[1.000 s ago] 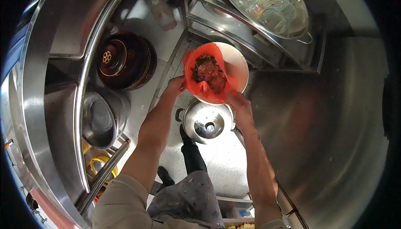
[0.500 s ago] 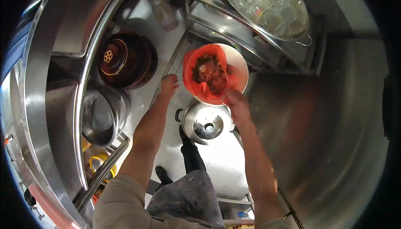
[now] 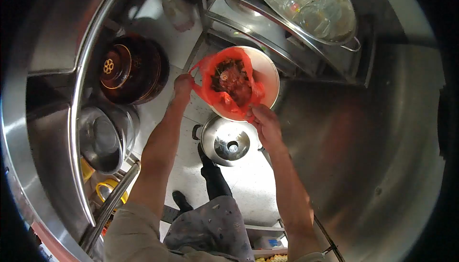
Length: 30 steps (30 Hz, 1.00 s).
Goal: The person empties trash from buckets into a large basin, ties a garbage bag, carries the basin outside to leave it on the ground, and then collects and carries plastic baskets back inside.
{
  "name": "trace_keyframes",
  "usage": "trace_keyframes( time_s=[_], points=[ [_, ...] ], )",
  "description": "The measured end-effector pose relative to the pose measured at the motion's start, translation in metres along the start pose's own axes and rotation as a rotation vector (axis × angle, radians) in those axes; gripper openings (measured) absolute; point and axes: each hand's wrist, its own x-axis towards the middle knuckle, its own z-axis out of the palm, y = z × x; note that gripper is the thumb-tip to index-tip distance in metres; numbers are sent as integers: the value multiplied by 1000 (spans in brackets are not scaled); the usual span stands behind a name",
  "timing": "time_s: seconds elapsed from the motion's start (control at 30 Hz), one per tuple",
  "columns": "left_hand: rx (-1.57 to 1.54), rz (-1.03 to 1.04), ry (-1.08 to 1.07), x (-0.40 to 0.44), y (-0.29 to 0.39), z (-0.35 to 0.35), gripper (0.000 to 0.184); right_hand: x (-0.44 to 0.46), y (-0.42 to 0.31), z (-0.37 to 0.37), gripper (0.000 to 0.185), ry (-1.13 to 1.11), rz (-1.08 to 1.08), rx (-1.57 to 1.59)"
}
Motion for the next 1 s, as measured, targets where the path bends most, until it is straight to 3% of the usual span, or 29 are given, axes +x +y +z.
trace_keyframes(
  time_s=[0.07,0.1,0.17,0.23,0.3,0.37,0.43,0.5,0.53,0.6,0.63,0.67,0.73,0.83,0.87,0.93,1.0],
  points=[
    [-92,112,221,-30,26,20,15,6,3,3,22,23,-11,-6],
    [-90,115,220,-53,49,32,15,9,4,6,25,47,-20,-15],
    [67,152,-53,-106,91,67,18,16,-2,24,25,38,-55,-8],
    [195,173,-199,-130,84,109,21,28,-7,38,26,41,-108,3],
    [466,226,-216,-126,57,143,24,45,-11,37,27,108,-120,5],
    [475,197,-231,-125,57,166,27,39,-27,41,28,171,-134,9],
    [484,171,-236,-142,84,184,30,23,-54,46,26,105,-114,27],
    [601,202,-377,-187,138,200,29,11,-67,55,23,125,-171,54],
    [601,209,-378,-197,152,204,29,4,-73,58,20,154,-217,83],
    [621,424,-402,-209,178,214,24,0,-101,58,21,-22,-367,96],
    [412,501,-414,-199,166,219,27,-21,-122,68,22,-2,-302,54],
    [279,395,-565,-197,174,218,33,-44,-143,81,23,17,-236,13],
    [351,139,-710,-247,243,199,33,-76,-156,97,25,-22,-206,-19],
    [651,375,-665,-266,281,194,32,-110,-185,122,27,-93,-189,-10],
    [500,328,-735,-277,292,192,33,-123,-194,131,28,-96,-214,-16],
    [501,319,-645,-309,318,186,34,-159,-207,155,34,-171,-275,-9],
    [401,399,-693,-347,356,189,35,-189,-227,173,36,-248,-382,22]
  ],
)
